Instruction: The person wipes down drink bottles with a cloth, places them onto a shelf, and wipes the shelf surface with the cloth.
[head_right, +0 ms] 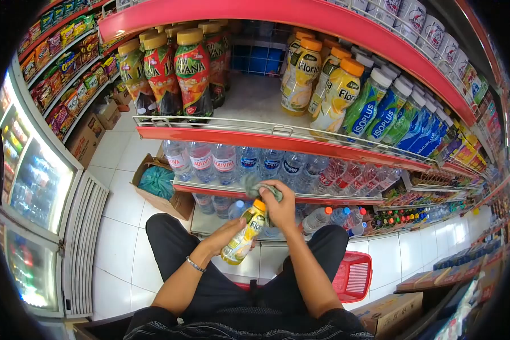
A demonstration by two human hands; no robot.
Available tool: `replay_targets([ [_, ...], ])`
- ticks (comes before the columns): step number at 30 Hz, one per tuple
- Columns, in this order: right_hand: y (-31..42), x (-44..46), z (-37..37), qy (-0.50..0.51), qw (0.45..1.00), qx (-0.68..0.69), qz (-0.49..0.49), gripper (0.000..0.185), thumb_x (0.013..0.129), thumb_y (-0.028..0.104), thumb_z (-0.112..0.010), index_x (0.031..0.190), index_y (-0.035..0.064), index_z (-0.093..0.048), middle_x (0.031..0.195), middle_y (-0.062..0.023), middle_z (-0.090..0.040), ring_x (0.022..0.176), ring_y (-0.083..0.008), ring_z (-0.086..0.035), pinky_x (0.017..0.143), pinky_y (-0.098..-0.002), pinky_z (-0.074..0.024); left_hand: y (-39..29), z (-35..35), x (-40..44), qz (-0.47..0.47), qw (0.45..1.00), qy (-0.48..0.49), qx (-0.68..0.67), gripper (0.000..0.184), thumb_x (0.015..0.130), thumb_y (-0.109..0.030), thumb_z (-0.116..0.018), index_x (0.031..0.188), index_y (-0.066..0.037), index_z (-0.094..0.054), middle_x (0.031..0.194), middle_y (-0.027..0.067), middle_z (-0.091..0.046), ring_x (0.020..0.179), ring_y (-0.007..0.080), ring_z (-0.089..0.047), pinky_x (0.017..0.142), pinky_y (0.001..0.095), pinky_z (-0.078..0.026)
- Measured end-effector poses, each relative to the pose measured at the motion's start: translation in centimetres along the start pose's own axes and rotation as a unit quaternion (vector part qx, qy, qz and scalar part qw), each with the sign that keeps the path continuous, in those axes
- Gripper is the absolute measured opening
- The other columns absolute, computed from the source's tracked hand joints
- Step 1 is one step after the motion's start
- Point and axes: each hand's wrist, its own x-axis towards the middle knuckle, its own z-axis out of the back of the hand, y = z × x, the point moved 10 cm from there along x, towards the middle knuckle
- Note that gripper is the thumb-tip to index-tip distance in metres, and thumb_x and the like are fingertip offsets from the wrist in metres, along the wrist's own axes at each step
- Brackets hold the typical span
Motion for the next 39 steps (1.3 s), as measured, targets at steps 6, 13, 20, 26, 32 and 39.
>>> replay_targets([
  [6, 1.2, -1.7, 0.5, -0.023, 0.986, -0.116, 0.119, 0.018, 0.083, 0.009, -0.074, 0.076, -0.0002, -0.06, 0.064, -0.0007, -0.059, 0.057, -0.01, -0.053, 0.055, -0.0256, -0.0422, 0.8, -3.0, -1.0, 0.085, 0.961, 0.143, -0.22, 0.053, 0.1, -0.052, -0.046, 0.109, -0.001, -0.058, 0.089, 0.0105, -0.067, 0.074, 0.0201, -0.068, 0.065, 0.0321, -0.057],
  [13, 0.7, -8.4, 0.1, -0.166, 0.968, -0.107, 0.153, 0.022, 0.087, 0.003, -0.063, 0.108, -0.0028, -0.058, 0.114, -0.0191, -0.058, 0.107, -0.0301, -0.057, 0.095, -0.0372, -0.0426, -0.5, 0.7, 0.3, -0.097, 0.986, -0.127, 0.047, 0.045, 0.103, -0.036, -0.052, 0.131, -0.002, -0.044, 0.111, 0.0063, -0.059, 0.098, 0.01, -0.057, 0.082, 0.0259, -0.048],
  [20, -13.8, -12.2, -3.6, -0.171, 0.902, 0.295, -0.265, 0.034, 0.1, 0.031, -0.053, 0.121, 0.0046, -0.056, 0.119, -0.0089, -0.06, 0.107, -0.0209, -0.059, 0.094, -0.0308, -0.0453, -2.0, 1.9, -1.8, -0.392, 0.873, -0.249, 0.149, 0.065, 0.098, -0.024, -0.059, 0.145, -0.002, -0.02, 0.126, 0.0118, -0.049, 0.115, 0.0186, -0.051, 0.099, 0.0334, -0.042],
  [26, -22.0, -14.4, -7.4, -0.05, 0.746, 0.569, -0.341, 0.029, 0.099, 0.035, -0.053, 0.114, 0.0115, -0.059, 0.111, -0.0047, -0.065, 0.102, -0.0185, -0.064, 0.088, -0.0338, -0.0529, -3.7, -5.2, -4.5, -0.542, 0.654, -0.164, 0.502, 0.081, 0.072, -0.051, -0.083, 0.127, -0.003, -0.046, 0.118, 0.0175, -0.056, 0.106, 0.0328, -0.054, 0.092, 0.0442, -0.038],
  [32, -27.2, -16.3, -7.7, -0.135, 0.648, 0.651, -0.373, 0.043, 0.096, 0.043, -0.054, 0.128, 0.0147, -0.054, 0.125, -0.006, -0.06, 0.116, -0.0231, -0.058, 0.101, -0.0389, -0.051, -3.3, -6.6, -3.2, -0.519, 0.666, -0.132, 0.519, 0.082, 0.07, -0.047, -0.083, 0.128, -0.002, -0.046, 0.118, 0.0169, -0.058, 0.107, 0.0344, -0.054, 0.091, 0.0443, -0.038],
  [39, -12.9, -11.1, 0.9, -0.198, 0.869, 0.359, -0.279, 0.017, 0.094, 0.019, -0.06, 0.084, 0.0044, -0.064, 0.077, -0.0009, -0.062, 0.07, -0.0112, -0.061, 0.065, -0.0255, -0.0469, -6.6, -7.3, -4.2, -0.412, 0.736, -0.155, 0.514, 0.083, 0.068, -0.016, -0.083, 0.136, -0.002, -0.038, 0.12, 0.0198, -0.051, 0.109, 0.0381, -0.051, 0.094, 0.0461, -0.04],
])
